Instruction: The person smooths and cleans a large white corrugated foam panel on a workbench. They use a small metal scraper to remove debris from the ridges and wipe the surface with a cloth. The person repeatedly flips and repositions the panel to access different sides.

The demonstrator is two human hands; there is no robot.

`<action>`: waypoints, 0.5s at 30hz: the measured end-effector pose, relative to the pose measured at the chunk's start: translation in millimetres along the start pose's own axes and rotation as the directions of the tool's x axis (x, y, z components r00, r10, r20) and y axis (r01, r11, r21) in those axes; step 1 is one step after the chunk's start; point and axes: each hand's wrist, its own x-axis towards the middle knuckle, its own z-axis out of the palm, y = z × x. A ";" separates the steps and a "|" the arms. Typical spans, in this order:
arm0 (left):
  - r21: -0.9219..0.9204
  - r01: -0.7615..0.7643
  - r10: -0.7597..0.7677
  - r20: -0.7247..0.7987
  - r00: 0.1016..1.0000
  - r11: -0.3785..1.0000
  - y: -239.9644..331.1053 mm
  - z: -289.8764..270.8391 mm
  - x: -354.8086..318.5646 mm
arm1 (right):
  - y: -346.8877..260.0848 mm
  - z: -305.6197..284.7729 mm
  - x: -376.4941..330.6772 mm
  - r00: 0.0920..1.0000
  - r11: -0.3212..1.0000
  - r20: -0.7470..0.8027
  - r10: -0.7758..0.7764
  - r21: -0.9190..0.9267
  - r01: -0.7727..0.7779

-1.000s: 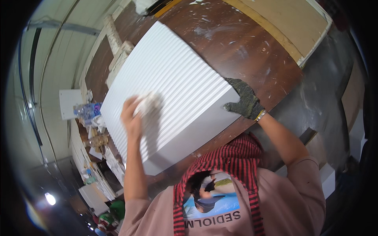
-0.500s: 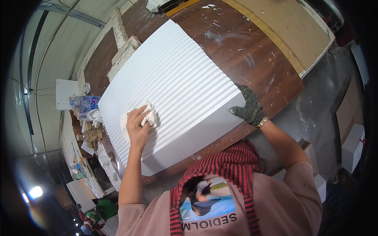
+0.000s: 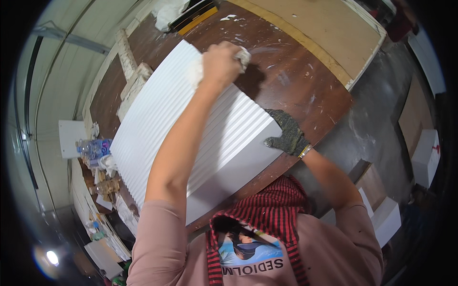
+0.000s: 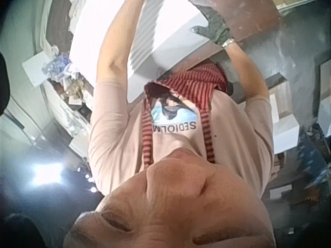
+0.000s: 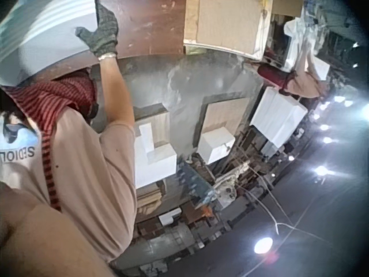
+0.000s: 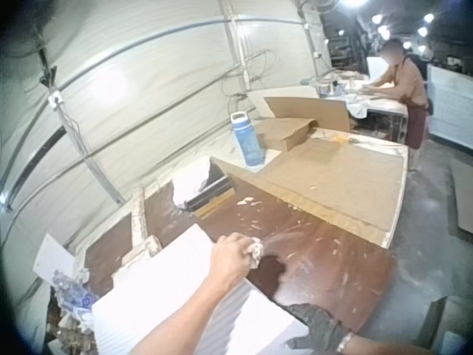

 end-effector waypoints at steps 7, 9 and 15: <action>-0.196 -0.245 0.292 0.273 0.916 0.950 -26.3 -21.1 -60.5 | 8.6 4.3 -3.9 0.997 0.997 0.047 0.065 0.034 -0.067; -0.285 -0.113 0.186 0.245 0.952 0.952 -31.1 -42.5 -68.2 | 9.6 4.4 -2.8 0.999 0.999 0.016 0.033 0.002 -0.033; -0.484 -0.112 0.172 0.082 0.982 0.868 9.3 -44.6 -94.4 | 6.7 4.5 -0.9 0.999 0.999 0.003 0.038 -0.029 -0.038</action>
